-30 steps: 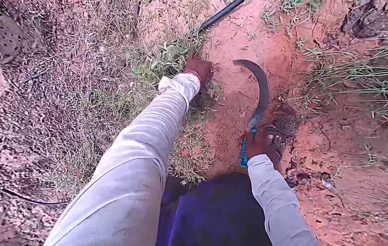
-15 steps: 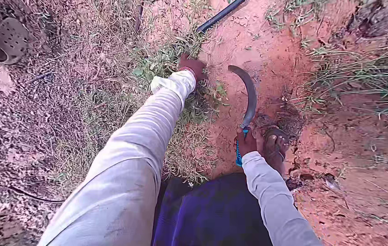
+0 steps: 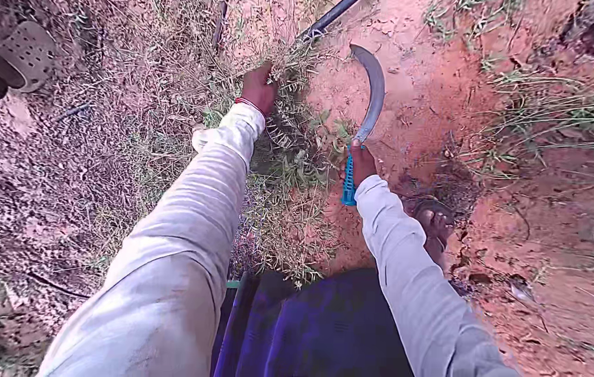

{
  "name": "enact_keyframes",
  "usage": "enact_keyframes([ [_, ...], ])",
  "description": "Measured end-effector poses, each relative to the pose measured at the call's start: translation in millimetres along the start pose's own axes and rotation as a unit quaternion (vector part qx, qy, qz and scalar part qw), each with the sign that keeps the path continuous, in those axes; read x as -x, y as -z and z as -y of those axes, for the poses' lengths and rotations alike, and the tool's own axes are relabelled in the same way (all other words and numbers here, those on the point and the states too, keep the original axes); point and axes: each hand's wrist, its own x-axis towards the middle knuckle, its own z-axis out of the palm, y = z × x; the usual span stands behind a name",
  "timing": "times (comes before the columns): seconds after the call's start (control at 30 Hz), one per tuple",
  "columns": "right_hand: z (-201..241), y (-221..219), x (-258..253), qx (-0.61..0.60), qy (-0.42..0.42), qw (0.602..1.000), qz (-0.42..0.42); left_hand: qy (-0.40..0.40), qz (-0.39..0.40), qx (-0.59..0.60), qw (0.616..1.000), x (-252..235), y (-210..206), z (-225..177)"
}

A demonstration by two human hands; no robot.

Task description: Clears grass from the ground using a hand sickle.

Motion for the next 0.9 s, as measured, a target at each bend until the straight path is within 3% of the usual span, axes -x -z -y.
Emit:
enact_keyframes([
  [0.13,-32,-13,64,0.033,-0.061,0.997,0.02,0.04,0.022,-0.145,0.988,-9,33,-9],
  [0.27,-5,12,105,0.116,-0.037,0.993,0.005,0.068,0.066,-0.237,0.967,-17,39,-19],
  [0.33,9,18,96,0.137,0.013,0.99,-0.032,-0.014,0.049,-0.279,0.959,-10,23,-38],
  [0.4,23,22,83,0.09,0.019,0.993,-0.078,-0.147,0.063,-0.317,0.935,-9,-3,-48],
  [0.5,22,30,74,-0.014,0.015,0.992,-0.124,-0.25,0.175,-0.387,0.87,-28,-45,-49],
  [0.57,8,34,79,-0.043,0.046,0.988,-0.138,-0.217,0.223,-0.428,0.849,-30,-57,-42],
  [0.67,-11,41,99,-0.034,0.065,0.989,-0.128,-0.068,0.243,-0.436,0.864,-24,-38,-26],
  [0.8,-23,56,96,0.017,0.08,0.995,-0.055,-0.012,0.241,-0.406,0.882,-7,-22,-22],
  [0.9,-4,63,54,0.092,0.037,0.995,0.016,0.014,0.223,-0.356,0.907,-3,-23,-16],
])
